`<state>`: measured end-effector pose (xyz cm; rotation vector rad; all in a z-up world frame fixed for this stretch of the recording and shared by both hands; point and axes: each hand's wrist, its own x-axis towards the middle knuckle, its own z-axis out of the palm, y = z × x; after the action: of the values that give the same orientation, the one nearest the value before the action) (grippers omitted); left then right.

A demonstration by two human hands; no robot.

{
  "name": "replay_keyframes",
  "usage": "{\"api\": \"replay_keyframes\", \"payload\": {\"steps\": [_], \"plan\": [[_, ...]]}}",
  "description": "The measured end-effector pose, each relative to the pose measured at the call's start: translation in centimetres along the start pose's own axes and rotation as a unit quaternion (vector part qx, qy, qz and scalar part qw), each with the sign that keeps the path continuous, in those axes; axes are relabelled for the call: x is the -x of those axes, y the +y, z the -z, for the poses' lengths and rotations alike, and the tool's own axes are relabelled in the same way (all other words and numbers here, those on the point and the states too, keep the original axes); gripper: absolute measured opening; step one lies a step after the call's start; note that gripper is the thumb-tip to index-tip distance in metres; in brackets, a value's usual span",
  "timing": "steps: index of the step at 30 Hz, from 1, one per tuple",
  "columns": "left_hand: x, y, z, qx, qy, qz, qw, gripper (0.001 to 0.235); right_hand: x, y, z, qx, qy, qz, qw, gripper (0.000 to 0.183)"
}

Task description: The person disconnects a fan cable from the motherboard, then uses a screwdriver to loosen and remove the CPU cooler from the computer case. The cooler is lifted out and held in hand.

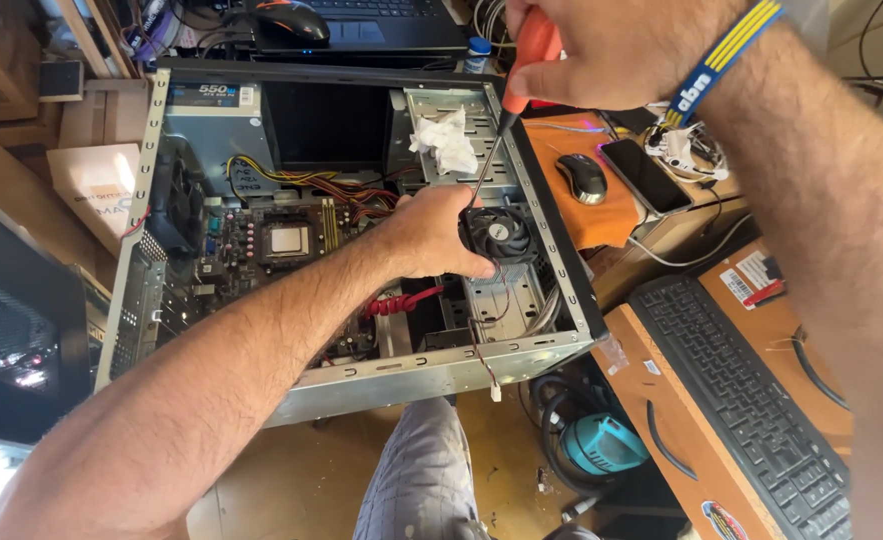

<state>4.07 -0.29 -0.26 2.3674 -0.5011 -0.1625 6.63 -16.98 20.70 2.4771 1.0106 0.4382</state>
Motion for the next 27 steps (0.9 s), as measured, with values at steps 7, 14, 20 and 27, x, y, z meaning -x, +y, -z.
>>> {"api": "replay_keyframes", "payload": {"steps": [7,14,20,27], "plan": [[1.5,0.8,0.1,-0.028,0.006,0.044,0.999,0.090,4.9,1.1,0.4,-0.130,0.046,-0.113,0.984,0.045],[2.1,2.6,1.6,0.048,0.123,-0.101,0.986,0.056,20.1,1.6,-3.4,-0.164,0.290,-0.186,0.924,0.043],[6.4,6.8,4.1,0.200,0.164,-0.133,0.957,0.067,28.8,-5.1,-9.3,-0.520,0.457,-0.296,0.658,0.026],[13.9,8.2,-3.9,0.628,0.076,-0.301,0.714,0.074,36.2,-15.6,-12.5,-0.613,0.393,-0.327,0.603,0.033]]}}
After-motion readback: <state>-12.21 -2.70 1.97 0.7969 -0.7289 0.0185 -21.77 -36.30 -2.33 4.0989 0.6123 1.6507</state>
